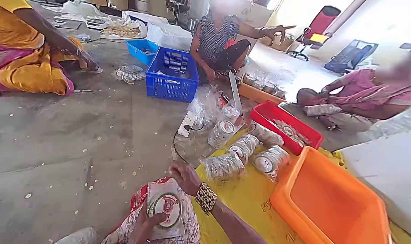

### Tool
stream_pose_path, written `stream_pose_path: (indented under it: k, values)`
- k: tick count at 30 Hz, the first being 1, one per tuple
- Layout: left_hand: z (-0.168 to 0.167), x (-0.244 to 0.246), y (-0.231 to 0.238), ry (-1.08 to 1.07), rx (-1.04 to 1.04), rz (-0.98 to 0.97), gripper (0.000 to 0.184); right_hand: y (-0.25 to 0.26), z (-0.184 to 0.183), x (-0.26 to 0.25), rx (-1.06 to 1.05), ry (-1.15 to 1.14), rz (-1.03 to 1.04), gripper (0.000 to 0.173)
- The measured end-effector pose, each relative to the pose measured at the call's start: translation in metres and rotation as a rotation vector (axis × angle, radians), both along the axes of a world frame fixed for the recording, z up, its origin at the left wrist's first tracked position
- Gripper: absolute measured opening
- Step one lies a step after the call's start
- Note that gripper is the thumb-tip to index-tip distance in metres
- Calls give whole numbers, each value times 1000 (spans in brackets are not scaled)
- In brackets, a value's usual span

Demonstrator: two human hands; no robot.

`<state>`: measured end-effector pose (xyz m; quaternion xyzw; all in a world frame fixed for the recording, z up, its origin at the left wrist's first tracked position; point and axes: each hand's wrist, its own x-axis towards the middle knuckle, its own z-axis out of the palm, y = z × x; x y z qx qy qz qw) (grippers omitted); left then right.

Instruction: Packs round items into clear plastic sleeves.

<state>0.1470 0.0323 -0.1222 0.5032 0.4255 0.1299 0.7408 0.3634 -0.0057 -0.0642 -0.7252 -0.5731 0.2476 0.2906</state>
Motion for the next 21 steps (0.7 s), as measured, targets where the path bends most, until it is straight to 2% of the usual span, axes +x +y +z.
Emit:
stream_pose_path:
  k: [2,4,5,8,9,12,16,19,21]
  values:
    - [0,0,-1,1,1,3,92,1,-2,-1,3,0,4,22]
    - [1,-1,-1,2,4,-8,94,4,-6,-3,-179,8,173,24]
    - [2,-1,-1,-6,11,-10,94,6,-5,-3,-194,13,185,24]
    - [2,-1,0,5,20,3,93,6,1,-2,26,40,4,22]
    - [1,-1,-1,22,30,2,95,7,1,-2,27,25,15,22]
    - [0,-2,-1,32,25,-12,98,10,-8,-4,-206,-12,241,23]
    - [-2,-2,-2,14,-4,37,93,8,4,-7,-3,-8,58,23]
    - [-3,-1,-2,-1,1,17,96,14,-2,-11,-223,-57,229,25]
    - [-4,-1,-1,-20,5,20,94,19,4,-9,-177,-91,210,25]
